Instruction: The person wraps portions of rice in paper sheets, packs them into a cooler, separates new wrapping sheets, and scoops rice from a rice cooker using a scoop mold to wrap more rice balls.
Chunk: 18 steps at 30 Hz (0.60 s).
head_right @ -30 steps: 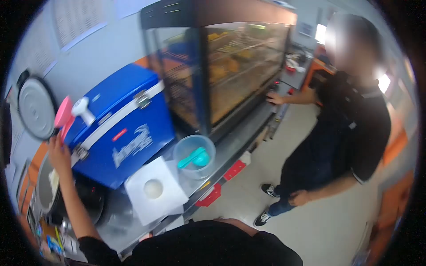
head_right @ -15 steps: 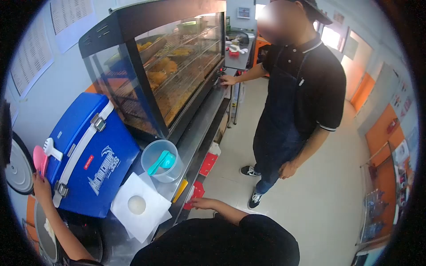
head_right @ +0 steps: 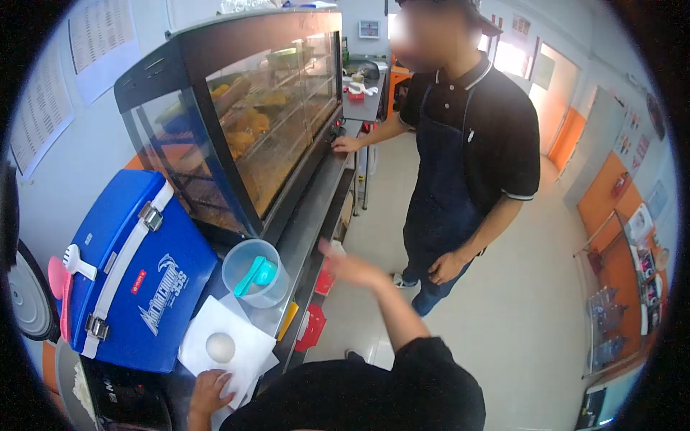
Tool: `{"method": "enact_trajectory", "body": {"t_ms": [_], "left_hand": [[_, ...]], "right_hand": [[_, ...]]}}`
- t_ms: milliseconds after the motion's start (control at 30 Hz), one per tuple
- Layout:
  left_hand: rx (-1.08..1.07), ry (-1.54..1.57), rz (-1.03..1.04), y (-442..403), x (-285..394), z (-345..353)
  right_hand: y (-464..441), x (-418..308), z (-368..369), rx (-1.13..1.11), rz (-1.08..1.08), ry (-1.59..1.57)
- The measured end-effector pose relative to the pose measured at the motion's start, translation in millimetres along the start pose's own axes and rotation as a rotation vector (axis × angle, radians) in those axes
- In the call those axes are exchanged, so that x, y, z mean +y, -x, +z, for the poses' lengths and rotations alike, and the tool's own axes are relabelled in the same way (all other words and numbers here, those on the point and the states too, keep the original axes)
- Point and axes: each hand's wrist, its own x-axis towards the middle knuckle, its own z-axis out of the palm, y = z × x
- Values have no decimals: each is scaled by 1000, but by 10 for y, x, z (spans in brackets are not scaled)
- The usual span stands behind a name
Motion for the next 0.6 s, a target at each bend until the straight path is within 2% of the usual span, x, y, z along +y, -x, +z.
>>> {"method": "enact_trajectory", "body": {"t_ms": [33,100,133,200,267,333,367,400,467,500,600], "left_hand": [[-16,5,-2,114,6,152],[-50,-8,-174,244,9,423],[-52,-1,-177,285,36,547],[33,15,-290,311,75,777],[64,5,-324,310,70,1039],[127,-31,-398,283,71,1201],[178,-35,-403,284,77,1248],[183,-44,-398,295,54,1268],[179,-12,-403,293,14,1294],[148,-5,-442,276,57,1252],[141,5,-412,409,-180,1468]], "right_hand": [[21,-315,-216,117,-58,41],[153,-1026,-496,129,-81,114],[230,-1192,-465,124,-74,117],[266,-1406,-427,-57,-143,33],[212,-1344,-417,-74,-213,-54],[170,-1343,-557,509,-151,86],[174,-1431,-630,625,-57,206],[153,-1444,-614,633,-65,202],[54,-1455,-480,142,-369,408],[-36,-1395,-277,-43,-467,362],[-226,-1236,569,-701,-168,94]]}}
